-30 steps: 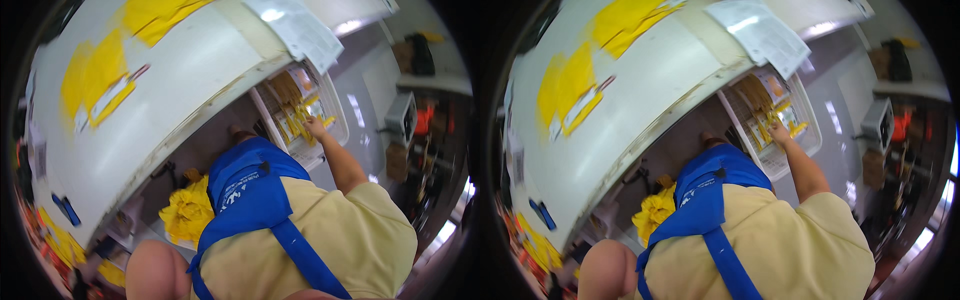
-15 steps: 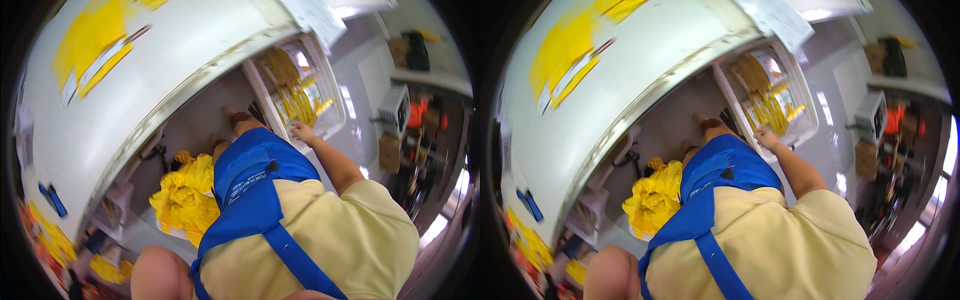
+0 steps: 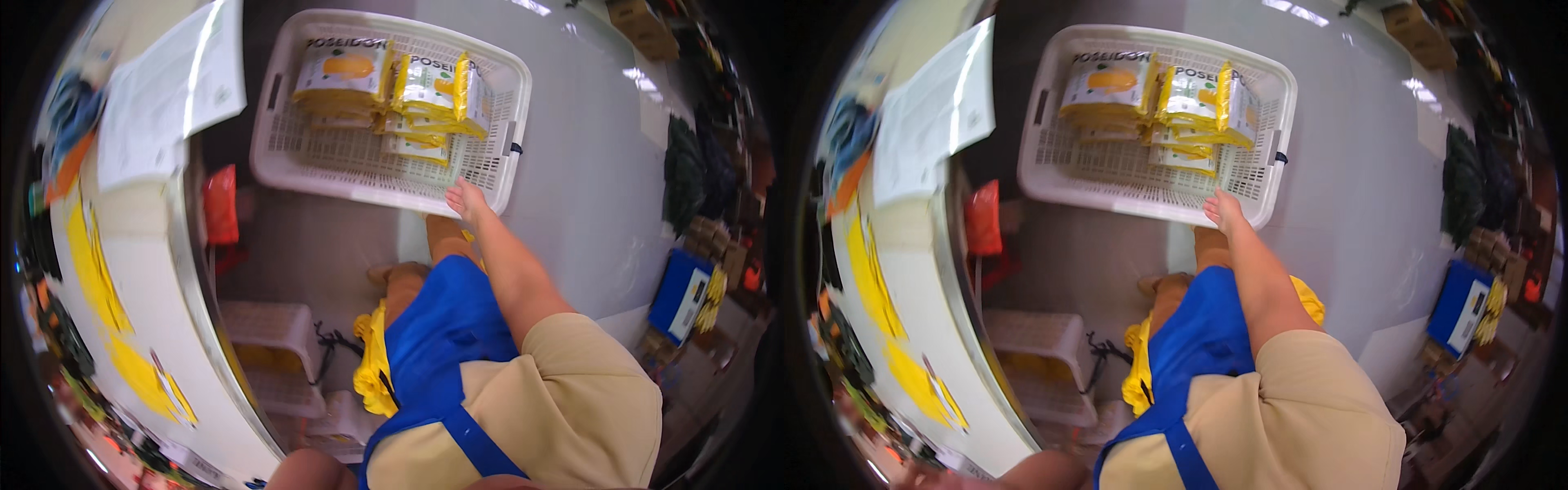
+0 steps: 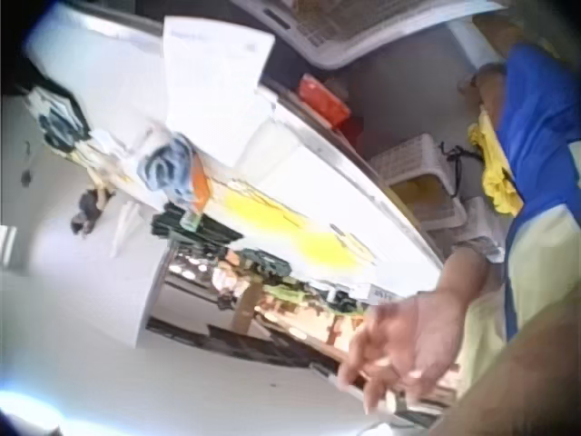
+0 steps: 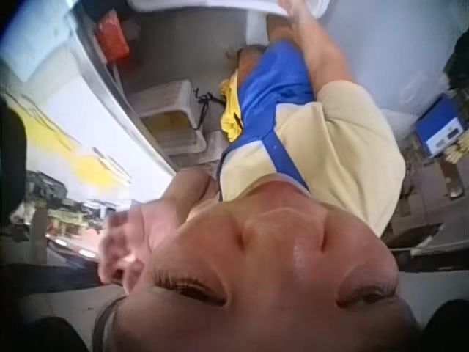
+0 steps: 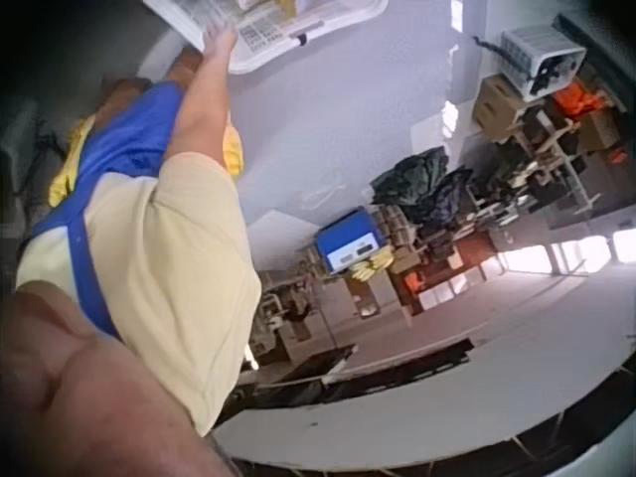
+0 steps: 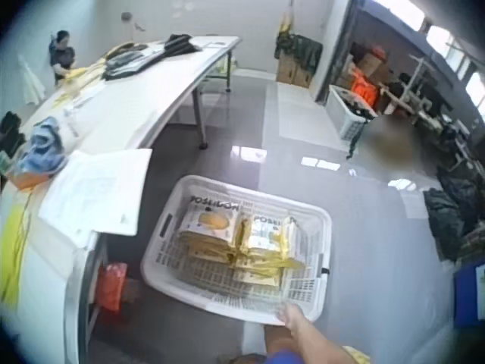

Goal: The person folds a yellow garment on a table, smooths it out, and uses scissors to trim loose threads. The folded garment is then placed into a white basket.

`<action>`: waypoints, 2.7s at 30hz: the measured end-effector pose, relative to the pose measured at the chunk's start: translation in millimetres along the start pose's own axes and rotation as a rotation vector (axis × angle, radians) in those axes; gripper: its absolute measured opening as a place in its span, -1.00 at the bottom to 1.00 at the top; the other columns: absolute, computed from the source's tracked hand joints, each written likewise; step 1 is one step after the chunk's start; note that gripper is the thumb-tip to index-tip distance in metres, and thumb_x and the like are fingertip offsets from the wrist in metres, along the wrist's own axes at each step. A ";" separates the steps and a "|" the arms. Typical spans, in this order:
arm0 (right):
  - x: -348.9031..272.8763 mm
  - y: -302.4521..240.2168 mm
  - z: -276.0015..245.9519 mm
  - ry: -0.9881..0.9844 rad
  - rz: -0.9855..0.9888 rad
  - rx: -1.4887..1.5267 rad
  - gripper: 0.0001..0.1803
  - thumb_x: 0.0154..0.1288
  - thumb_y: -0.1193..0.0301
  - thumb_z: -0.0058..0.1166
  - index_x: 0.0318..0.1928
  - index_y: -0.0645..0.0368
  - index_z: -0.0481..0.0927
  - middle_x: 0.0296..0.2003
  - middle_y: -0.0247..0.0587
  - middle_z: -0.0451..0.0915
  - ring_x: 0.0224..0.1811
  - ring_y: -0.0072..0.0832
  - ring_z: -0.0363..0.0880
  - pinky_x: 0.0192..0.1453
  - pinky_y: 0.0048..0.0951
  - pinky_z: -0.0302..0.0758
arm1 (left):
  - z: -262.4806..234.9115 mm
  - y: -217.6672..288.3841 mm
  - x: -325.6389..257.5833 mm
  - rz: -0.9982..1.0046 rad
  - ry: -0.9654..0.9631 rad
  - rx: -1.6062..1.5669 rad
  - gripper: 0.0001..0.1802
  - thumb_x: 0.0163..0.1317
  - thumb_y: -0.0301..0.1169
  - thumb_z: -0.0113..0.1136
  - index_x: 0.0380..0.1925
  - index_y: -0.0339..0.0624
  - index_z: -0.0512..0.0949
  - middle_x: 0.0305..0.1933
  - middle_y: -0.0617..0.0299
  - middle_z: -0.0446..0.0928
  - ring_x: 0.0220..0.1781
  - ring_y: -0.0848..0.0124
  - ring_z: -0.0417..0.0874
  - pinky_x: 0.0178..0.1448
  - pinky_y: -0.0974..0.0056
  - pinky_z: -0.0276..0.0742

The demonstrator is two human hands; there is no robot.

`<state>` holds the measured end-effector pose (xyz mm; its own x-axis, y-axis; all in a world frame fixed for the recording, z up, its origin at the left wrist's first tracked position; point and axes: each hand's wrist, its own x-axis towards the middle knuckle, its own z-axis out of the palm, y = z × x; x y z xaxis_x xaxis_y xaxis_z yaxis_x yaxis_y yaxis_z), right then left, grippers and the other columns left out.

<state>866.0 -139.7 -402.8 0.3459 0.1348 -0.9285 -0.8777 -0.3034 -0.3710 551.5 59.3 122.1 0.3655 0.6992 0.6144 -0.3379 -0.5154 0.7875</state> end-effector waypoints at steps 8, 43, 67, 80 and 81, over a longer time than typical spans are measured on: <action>187.8 -117.8 81.0 0.151 -0.008 0.949 -0.28 0.42 0.00 -0.14 0.32 0.29 0.10 0.20 0.08 0.32 0.19 -0.16 0.38 0.26 -0.22 0.37 | 94.8 -182.4 -111.3 -0.900 0.220 0.064 -0.41 0.25 -0.18 0.16 0.19 -0.25 0.30 0.35 -0.05 0.22 0.16 0.12 0.45 0.14 0.10 0.49; -196.5 -142.0 114.5 -0.232 -1.605 -1.059 -0.80 -0.01 0.50 0.22 -0.36 0.18 0.47 -0.54 -0.12 0.46 -0.55 -0.22 0.47 -0.45 -0.34 0.40 | 98.6 -178.3 -123.5 -1.254 0.284 -0.394 0.20 -0.02 0.17 0.33 0.45 -0.01 -0.19 0.48 -0.03 -0.05 0.46 0.09 0.09 0.38 0.08 0.19; -627.3 268.0 439.9 -1.541 -1.317 -1.659 -0.81 0.13 0.41 0.23 -0.26 0.23 0.63 -0.32 -0.13 0.62 -0.31 -0.32 0.58 -0.20 -0.40 0.51 | -280.6 124.2 -297.5 -0.409 0.877 -0.725 0.19 -0.26 -0.32 0.37 0.43 -0.07 -0.08 0.41 0.11 0.12 0.44 0.21 0.15 0.48 0.16 0.05; -599.4 348.2 399.0 -2.388 -1.240 -2.305 -0.79 0.22 0.26 0.08 -0.24 0.11 0.60 -0.37 -0.07 0.61 -0.30 -0.09 0.60 -0.15 -0.19 0.52 | -386.5 61.5 -351.8 -0.663 1.186 -0.099 -0.12 -0.01 -0.32 0.30 0.34 -0.14 0.12 0.31 0.03 0.22 0.33 0.09 0.26 0.38 0.15 0.22; -597.1 349.4 407.0 -2.405 -1.120 -2.326 -0.78 0.23 0.26 0.07 -0.23 0.11 0.60 -0.37 -0.08 0.61 -0.30 -0.10 0.60 -0.16 -0.19 0.52 | -380.9 71.7 -347.6 -0.856 1.167 0.307 -0.16 0.00 -0.29 0.31 0.30 -0.15 0.17 0.27 0.01 0.24 0.30 0.06 0.28 0.35 0.14 0.25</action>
<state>217.9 57.8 27.4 -0.9440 -0.1733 -0.2806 0.0644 0.7377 -0.6720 69.9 -32.0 -53.3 -0.5841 0.7545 -0.2991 -0.1372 0.2714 0.9526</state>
